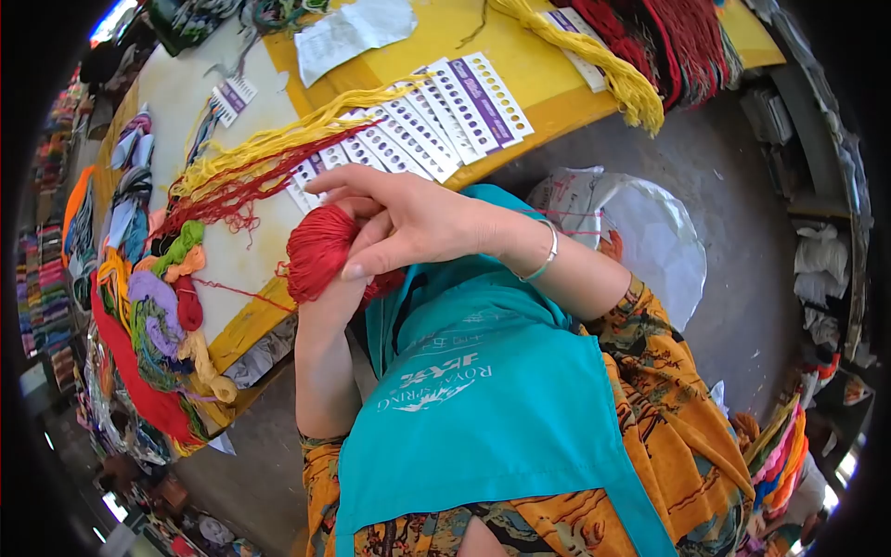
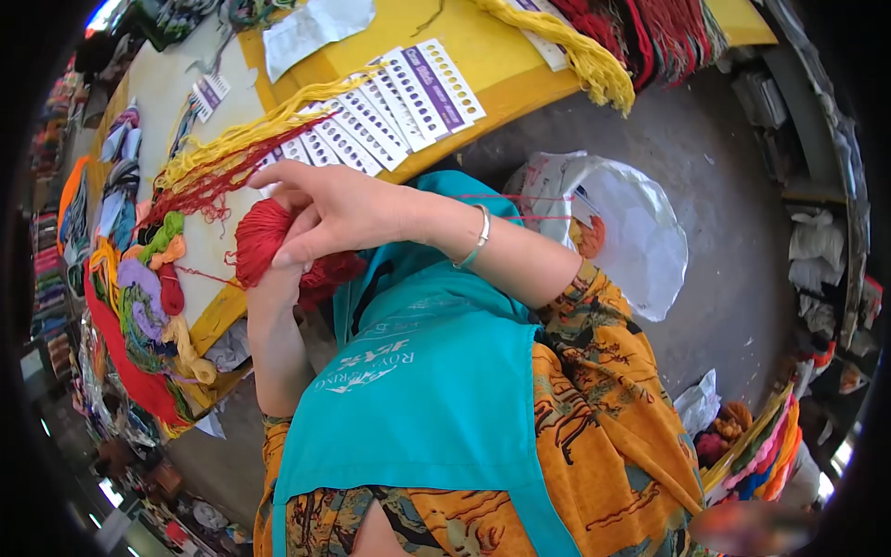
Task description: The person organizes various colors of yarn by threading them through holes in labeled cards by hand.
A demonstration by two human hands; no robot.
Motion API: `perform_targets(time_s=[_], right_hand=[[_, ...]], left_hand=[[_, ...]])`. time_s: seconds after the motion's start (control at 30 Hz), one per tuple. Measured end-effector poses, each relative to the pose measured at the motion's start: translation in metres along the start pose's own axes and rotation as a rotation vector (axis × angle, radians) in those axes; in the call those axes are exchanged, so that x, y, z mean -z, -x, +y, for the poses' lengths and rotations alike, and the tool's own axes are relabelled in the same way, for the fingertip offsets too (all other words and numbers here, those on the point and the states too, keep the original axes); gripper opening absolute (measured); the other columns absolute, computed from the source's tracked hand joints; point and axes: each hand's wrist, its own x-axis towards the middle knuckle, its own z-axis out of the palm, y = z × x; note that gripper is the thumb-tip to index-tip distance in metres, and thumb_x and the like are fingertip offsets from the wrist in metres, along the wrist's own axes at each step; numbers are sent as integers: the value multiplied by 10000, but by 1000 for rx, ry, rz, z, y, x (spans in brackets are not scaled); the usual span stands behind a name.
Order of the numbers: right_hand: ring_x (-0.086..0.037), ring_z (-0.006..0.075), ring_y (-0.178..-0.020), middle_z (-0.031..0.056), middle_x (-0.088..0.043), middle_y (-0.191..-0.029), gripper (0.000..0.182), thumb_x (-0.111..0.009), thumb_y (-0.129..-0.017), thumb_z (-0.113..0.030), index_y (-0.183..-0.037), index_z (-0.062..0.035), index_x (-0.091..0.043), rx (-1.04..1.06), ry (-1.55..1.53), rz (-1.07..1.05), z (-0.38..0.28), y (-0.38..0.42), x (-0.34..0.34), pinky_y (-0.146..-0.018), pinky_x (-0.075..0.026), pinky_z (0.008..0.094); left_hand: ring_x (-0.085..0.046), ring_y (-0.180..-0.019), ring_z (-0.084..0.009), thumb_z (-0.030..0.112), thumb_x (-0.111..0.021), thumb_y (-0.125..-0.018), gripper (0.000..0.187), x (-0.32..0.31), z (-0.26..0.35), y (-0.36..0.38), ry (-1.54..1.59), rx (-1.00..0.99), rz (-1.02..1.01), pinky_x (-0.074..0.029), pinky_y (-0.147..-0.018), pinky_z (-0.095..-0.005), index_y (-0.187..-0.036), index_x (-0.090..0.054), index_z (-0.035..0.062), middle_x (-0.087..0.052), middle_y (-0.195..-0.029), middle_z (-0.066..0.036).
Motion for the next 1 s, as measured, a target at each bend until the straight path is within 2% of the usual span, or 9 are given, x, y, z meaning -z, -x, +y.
perform_targets(time_s=[0.1,0.17,0.3,0.43,0.53,0.6,0.77,0.87,1.0], right_hand=[[-603,96,-929,78,-628,-1145,772,-790,-786,-194,-1400,-22,-355,-319,63,26,-6,-2,5,-824,-497,240],[-598,79,-908,42,-664,-979,757,-793,-782,-195,-1381,1,-375,53,215,115,28,-2,12,-785,-500,222],[-402,17,-574,-44,-452,-599,567,-747,-779,-95,-1274,-14,-482,-176,257,270,-2,7,20,-518,-312,221],[-390,34,-560,-36,-444,-590,410,-695,-793,-67,-1176,-48,-551,-131,400,378,-6,5,25,-505,-313,231],[-633,280,-605,108,-625,-653,185,-677,-801,-152,-972,-93,-642,19,815,532,2,2,33,-550,-486,368],[-586,166,-552,81,-609,-647,161,-708,-815,-117,-963,-67,-669,157,947,558,9,0,39,-519,-456,288],[-673,270,-668,119,-682,-761,123,-714,-783,-90,-905,-78,-702,359,1018,587,18,-1,54,-578,-530,328],[-671,268,-680,112,-673,-754,96,-708,-777,-80,-872,-78,-696,383,988,589,22,1,59,-590,-528,338],[-667,256,-655,111,-667,-723,62,-696,-780,-66,-841,-65,-684,375,899,588,13,-2,69,-566,-516,328]], left_hand=[[-559,-814,-92,165,-646,-912,220,6,-4,-5,-14,61,42,-461,-722,-237,-1049,-572,10,-577,-900,-23],[-510,-660,-37,144,-624,-921,221,10,-9,-11,-162,22,86,-412,-578,-193,-1089,-554,20,-543,-750,24],[-447,-538,-40,89,-602,-911,257,11,8,-25,200,154,31,-354,-472,-175,-1146,-515,35,-581,-770,-22],[-483,-566,-58,85,-627,-896,272,10,3,-41,261,136,64,-378,-491,-171,-1140,-519,28,-635,-898,-73],[-578,-717,-89,115,-651,-892,273,0,-8,-52,161,38,228,-450,-616,-186,-1126,-535,33,-644,-955,-86],[-609,-846,-109,113,-654,-893,261,2,-15,-61,-44,-63,270,-476,-723,-211,-1119,-549,37,-648,-962,-84],[-640,-929,-148,66,-634,-898,278,4,-18,-73,155,56,206,-514,-805,-251,-1157,-537,36,-656,-972,-88],[-390,-515,5,68,-636,-893,242,-4,-15,-75,153,113,267,-260,-451,-145,-1123,-561,73,-635,-829,4],[-379,-464,-9,117,-592,-935,158,2,-21,-85,134,114,187,-272,-419,-163,-1088,-568,85,-586,-747,22]])
